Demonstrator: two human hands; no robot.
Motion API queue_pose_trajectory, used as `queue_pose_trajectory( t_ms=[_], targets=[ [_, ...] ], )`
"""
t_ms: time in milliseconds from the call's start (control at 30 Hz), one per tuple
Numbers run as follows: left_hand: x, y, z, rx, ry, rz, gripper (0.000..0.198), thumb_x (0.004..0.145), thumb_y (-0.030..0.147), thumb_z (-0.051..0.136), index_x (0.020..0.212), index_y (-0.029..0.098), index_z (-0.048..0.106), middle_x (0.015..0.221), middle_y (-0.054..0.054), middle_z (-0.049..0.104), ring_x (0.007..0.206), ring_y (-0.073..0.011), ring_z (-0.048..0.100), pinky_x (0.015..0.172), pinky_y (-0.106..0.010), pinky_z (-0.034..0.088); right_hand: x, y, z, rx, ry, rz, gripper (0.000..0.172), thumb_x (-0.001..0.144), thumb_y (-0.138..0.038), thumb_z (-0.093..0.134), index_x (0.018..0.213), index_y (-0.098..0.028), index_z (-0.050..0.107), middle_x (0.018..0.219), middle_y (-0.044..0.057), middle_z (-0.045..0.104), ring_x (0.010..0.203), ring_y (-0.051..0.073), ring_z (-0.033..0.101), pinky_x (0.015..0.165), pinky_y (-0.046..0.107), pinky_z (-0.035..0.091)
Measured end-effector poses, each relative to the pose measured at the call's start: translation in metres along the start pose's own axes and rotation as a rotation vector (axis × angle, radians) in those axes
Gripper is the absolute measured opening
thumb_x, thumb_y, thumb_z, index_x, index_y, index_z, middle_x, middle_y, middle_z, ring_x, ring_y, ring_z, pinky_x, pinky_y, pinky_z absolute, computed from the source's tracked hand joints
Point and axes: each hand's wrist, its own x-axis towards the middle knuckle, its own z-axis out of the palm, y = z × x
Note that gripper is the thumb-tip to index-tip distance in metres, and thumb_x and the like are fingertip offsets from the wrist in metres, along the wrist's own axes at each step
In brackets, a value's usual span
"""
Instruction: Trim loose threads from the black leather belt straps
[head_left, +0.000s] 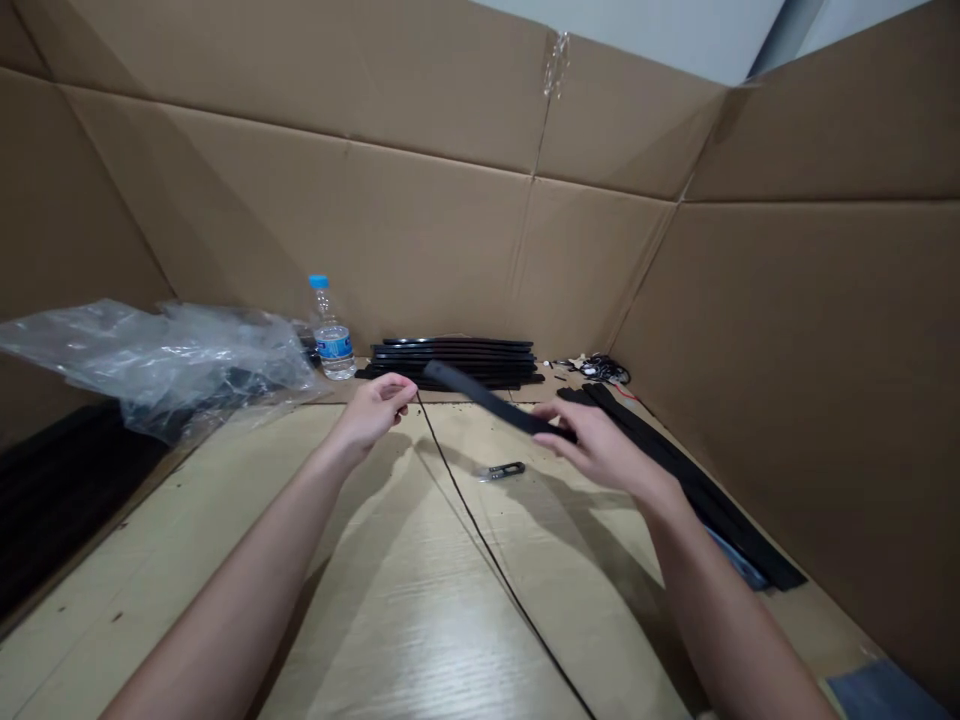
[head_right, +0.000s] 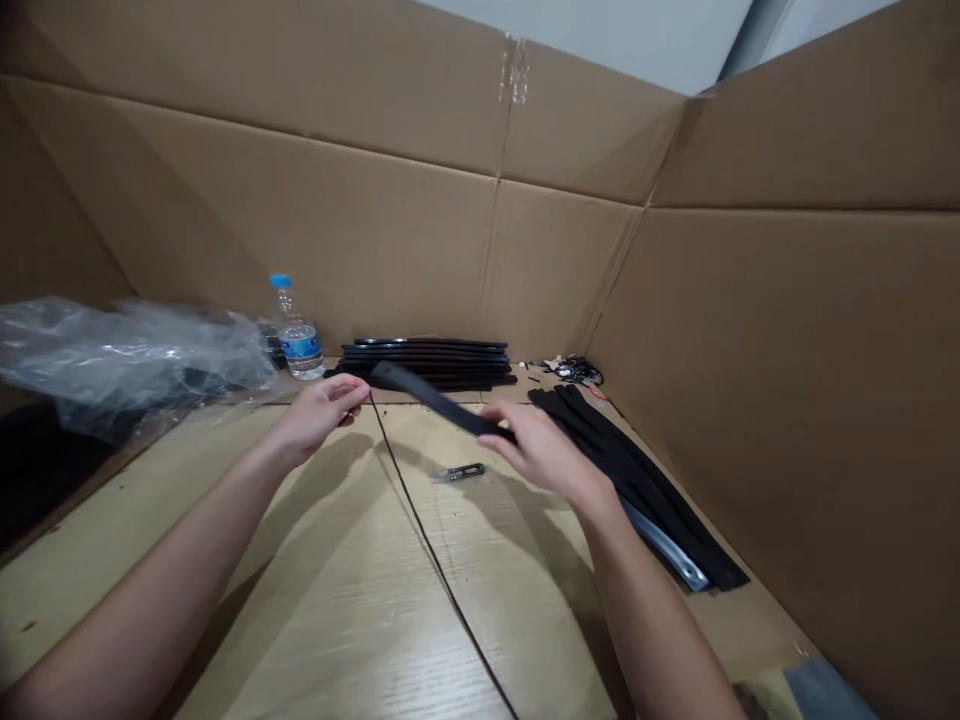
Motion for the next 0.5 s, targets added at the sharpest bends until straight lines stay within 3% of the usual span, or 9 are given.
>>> queue_pose_trajectory(
  t_ms=[100,233,400,500],
  targets=[
    [0.006,-0.013,-0.004,-0.006,-0.035,-0.077,0.019,0.065,0.023,0.077,0.06,0.014,0.062,0.053,0.0,0.057,0.048,-0.01,0.047,0.049,-0.021,0.031,-0.02,-0.015,0.024,0.027,-0.127,-0.11,0.022,0.092,-0.028,0.057,0.111,-0.019,0.061,0.107,0.009,0.069,0.096,0.021,0.064,0.083,0.033,0.05],
    [0.012,-0.023,-0.01,-0.019,0.003,-0.124,0.02,0.067,0.025,0.076,0.06,0.014,0.062,0.058,-0.002,0.062,0.051,-0.0108,0.053,0.049,-0.02,0.031,-0.041,-0.021,0.062,0.021,-0.231,-0.193,0.021,0.091,-0.028,0.058,0.109,-0.019,0.066,0.1,0.008,0.07,0.095,0.022,0.063,0.085,0.034,0.05],
    [0.014,-0.028,-0.018,0.002,-0.002,-0.188,0.012,0.066,0.018,0.076,0.063,0.013,0.066,0.064,-0.008,0.069,0.054,-0.0141,0.06,0.045,-0.019,0.033,-0.056,-0.014,0.082,0.028,-0.228,-0.217,0.022,0.091,-0.023,0.059,0.111,-0.018,0.065,0.1,0.009,0.068,0.096,0.02,0.06,0.086,0.032,0.05],
    [0.011,-0.031,-0.021,0.044,-0.02,-0.225,0.013,0.063,0.006,0.075,0.059,0.014,0.065,0.056,-0.006,0.068,0.048,-0.0151,0.059,0.04,-0.018,0.034,-0.061,-0.017,0.085,0.009,-0.173,-0.218,0.02,0.089,-0.022,0.06,0.108,-0.02,0.065,0.107,0.01,0.063,0.106,0.022,0.055,0.092,0.034,0.048]
  ],
)
